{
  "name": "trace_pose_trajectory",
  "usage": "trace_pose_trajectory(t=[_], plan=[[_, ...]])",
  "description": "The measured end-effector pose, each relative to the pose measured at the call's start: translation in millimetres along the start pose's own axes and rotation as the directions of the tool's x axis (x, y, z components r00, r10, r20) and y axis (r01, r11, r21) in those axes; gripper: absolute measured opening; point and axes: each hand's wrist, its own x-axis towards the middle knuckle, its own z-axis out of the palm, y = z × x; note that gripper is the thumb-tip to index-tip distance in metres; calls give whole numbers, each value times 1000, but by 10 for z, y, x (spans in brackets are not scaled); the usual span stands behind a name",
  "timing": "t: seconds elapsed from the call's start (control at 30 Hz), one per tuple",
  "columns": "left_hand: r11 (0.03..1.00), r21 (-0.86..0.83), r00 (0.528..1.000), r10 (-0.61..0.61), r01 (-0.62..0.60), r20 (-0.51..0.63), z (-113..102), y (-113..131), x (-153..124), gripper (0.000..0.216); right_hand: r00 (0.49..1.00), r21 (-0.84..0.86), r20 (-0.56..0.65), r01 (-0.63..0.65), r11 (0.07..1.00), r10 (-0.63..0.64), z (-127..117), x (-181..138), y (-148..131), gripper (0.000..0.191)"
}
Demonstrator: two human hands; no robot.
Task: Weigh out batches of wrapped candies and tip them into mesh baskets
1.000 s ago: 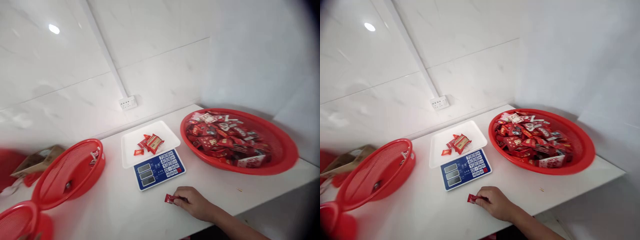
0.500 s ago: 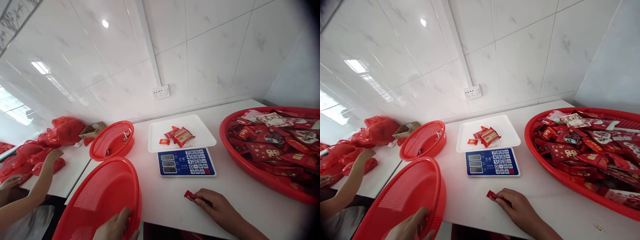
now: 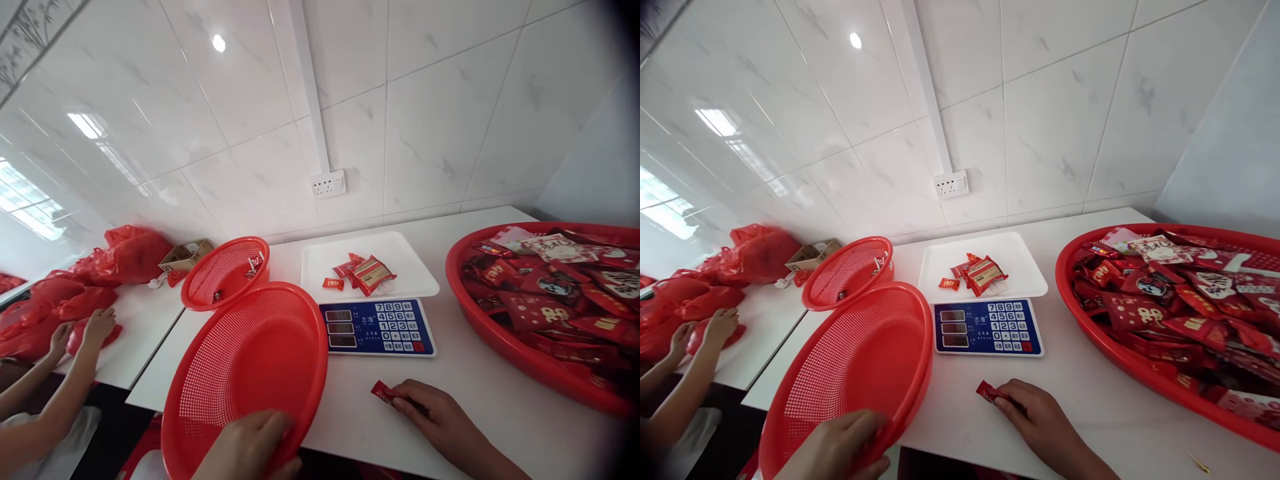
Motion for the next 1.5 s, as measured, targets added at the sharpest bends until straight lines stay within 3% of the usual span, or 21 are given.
trace_pose_trajectory(t=[0.2, 0.37, 0.5, 0.6, 0.7, 0.83, 1.03, 1.23, 1.37, 1.43, 1.5], plan=[[982, 54, 975, -169, 179, -143, -52, -189, 227, 23, 1000, -9, 6, -18, 1000, 18, 14, -3, 15, 35], [917, 217, 928, -281, 335, -246, -38, -297, 682, 23, 999, 8, 13, -39, 999, 38, 7, -3, -9, 35], [905, 220, 903, -284, 364, -322, -36, -232, 1039, 24, 999, 2, 1, -39, 999, 39, 12, -4, -10, 36], [928, 205, 876, -196, 311, -440, -65, -99, 1250, 26, 999, -12, -8, -50, 999, 50, 21, -4, 2, 36], [970, 214, 839, 23, 112, -543, -109, 135, 1486, 36, 998, -16, -7, -55, 998, 55, 22, 2, 9, 36], [957, 160, 861, 288, -242, -419, -181, 536, 1922, 43, 998, -26, 7, -56, 998, 57, 18, 10, 9, 37], [963, 145, 947, 252, -226, -200, -300, 820, 2441, 46, 998, -36, -18, -56, 998, 55, 42, -7, 38, 36], [972, 129, 956, 220, -197, -195, -291, 810, 2479, 47, 998, -36, -16, -65, 997, 64, 53, 1, 58, 35], [980, 133, 924, 186, -149, -333, -507, 587, 2230, 43, 998, -33, -11, -64, 997, 64, 37, -9, 36, 36], [988, 151, 894, 104, -41, -437, -701, 358, 2018, 40, 998, -27, -4, -59, 998, 59, 27, -15, 28, 37], [973, 181, 892, -46, 141, -449, -890, 97, 1803, 40, 999, -13, 4, -53, 999, 53, 21, -12, 25, 36]])
